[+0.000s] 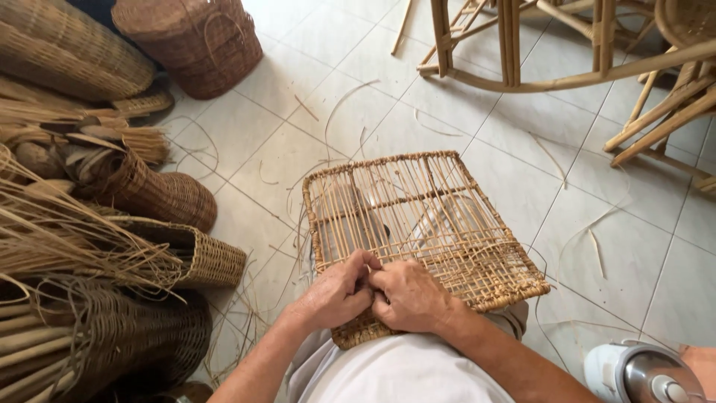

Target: The person is weaving thin rattan strands into a rectangular frame to create a basket or furniture part.

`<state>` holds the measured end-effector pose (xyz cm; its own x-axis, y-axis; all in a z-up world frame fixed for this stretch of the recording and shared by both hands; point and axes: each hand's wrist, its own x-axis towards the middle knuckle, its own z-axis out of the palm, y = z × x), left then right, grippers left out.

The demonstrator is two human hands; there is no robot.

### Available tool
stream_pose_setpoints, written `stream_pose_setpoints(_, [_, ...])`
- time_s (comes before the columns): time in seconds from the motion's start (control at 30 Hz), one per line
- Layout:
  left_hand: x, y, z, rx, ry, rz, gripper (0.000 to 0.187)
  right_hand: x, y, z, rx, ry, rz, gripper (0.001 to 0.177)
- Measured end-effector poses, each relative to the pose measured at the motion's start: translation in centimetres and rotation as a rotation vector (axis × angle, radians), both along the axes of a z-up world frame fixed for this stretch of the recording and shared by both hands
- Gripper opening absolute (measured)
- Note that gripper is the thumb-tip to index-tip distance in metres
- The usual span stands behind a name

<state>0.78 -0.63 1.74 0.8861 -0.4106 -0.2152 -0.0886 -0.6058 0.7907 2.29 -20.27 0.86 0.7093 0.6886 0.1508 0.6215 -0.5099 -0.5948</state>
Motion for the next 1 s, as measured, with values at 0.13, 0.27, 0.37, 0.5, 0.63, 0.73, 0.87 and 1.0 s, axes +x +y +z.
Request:
stream_pose_setpoints(0.13, [0.1,0.1,-0.1,-0.011,0.062,0.022,0.041,0.4,-0.2,-0.3,0.044,0.059,0.027,0.012])
stream_pose_setpoints(0.27, [0.4,1.0,-3.3,-0.287,0.133,0.001,0.039,0.8,-0.7,-1.9,0.029,0.247,0.005,0.014])
stream_pose_setpoints(0.37, [0.7,1.6,-5.4,-0.4,0.139,-0.035,0.042,1.0,-1.0,-2.4,0.052,0.294,-0.033,0.013])
stream_pose_setpoints(0.5, [0.4,1.5,-5.6,-0.474,0.179,-0.043,0.04,0.9,-1.4,-3.1,0.076,0.294,-0.011,0.009])
stream_pose_setpoints(0.63, [1.0,1.9,-6.8,-0.518,0.187,-0.041,0.04,1.3,-1.5,-3.1,0.062,0.282,-0.013,0.008])
stream_pose_setpoints(0.73, [1.1,2.4,-7.3,-0.574,0.146,-0.027,0.043,1.5,-2.7,-2.5,0.09,0.406,-0.008,0.012])
stream_pose_setpoints(0.87, [1.3,2.1,-3.3,-0.564,0.168,-0.051,0.041,1.8,-4.6,1.9,0.032,0.514,-0.044,0.017])
stream_pose_setpoints(1.0, [0.8,0.6,-1.3,-0.202,-0.009,-0.059,0.025,1.5,-5.3,-0.6,0.108,0.473,-0.061,0.029])
